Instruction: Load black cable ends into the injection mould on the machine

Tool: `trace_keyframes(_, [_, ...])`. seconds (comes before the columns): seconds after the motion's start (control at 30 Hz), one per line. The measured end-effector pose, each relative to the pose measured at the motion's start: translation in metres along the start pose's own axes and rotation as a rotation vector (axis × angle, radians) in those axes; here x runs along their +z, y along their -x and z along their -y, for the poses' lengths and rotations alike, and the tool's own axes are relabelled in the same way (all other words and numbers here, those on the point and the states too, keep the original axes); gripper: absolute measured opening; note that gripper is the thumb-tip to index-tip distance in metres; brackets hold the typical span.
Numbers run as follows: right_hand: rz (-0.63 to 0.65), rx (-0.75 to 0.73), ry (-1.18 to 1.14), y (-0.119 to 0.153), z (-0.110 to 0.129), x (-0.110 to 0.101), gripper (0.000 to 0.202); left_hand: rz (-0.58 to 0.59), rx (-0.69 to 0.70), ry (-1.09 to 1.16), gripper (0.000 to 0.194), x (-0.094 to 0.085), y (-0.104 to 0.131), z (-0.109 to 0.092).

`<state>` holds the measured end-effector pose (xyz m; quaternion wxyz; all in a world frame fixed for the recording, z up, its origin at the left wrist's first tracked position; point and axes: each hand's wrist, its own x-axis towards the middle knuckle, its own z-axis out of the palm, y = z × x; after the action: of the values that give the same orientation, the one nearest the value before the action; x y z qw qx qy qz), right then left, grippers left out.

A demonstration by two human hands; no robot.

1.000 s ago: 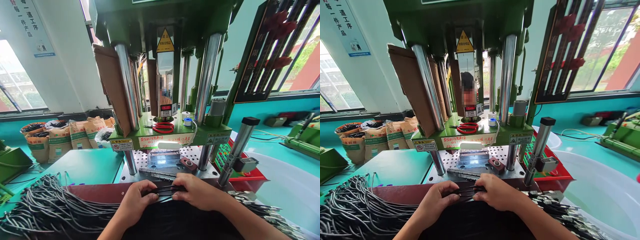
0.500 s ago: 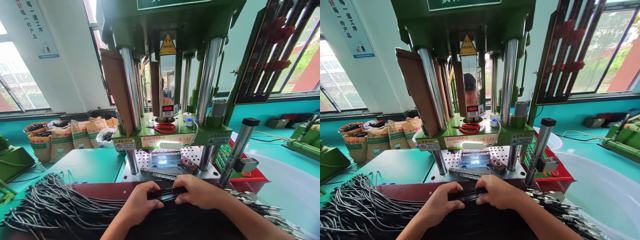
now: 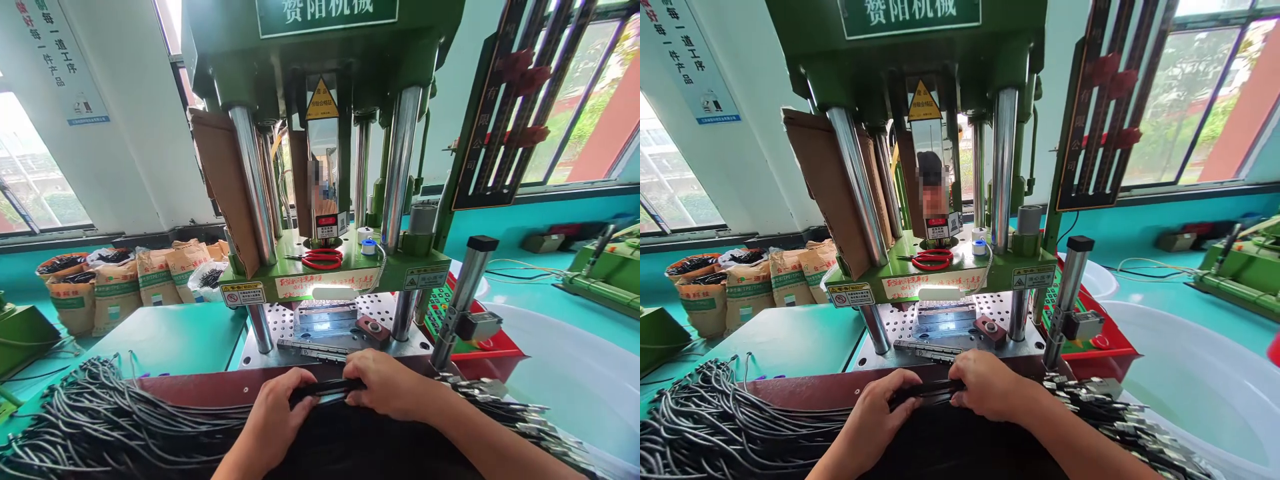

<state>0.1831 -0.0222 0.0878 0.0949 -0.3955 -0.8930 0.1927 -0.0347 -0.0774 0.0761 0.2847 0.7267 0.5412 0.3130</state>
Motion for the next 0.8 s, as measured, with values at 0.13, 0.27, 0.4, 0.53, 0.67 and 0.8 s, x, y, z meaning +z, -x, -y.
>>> trace_keyframes(0.13, [-0.002,-0.172,0.219,0.001,-0.004,0.003,0.012,0.019,-0.005,-0.03,0.011,-0.001,-0.001,0.0])
trace_keyframes(0.27, [0.001,-0.249,0.341,0.004,-0.003,0.002,0.015,0.041,-0.011,-0.055,0.012,0.0,-0.004,0.001])
trace_keyframes(0.4, [-0.04,-0.248,0.338,0.005,0.009,-0.006,0.011,0.01,-0.002,-0.03,0.01,0.0,-0.004,0.002])
trace_keyframes(0.53, [-0.136,-0.111,0.282,0.015,0.01,-0.017,0.01,-0.084,-0.034,0.152,0.013,-0.007,-0.004,0.008])
trace_keyframes(0.67, [-0.181,0.171,0.289,0.052,-0.018,-0.029,0.018,-0.106,-0.088,0.422,0.023,-0.011,-0.005,0.015])
trace_keyframes(0.8, [-0.231,0.254,0.314,0.095,-0.046,-0.034,0.018,-0.006,-0.098,0.521,0.022,-0.014,-0.004,0.014])
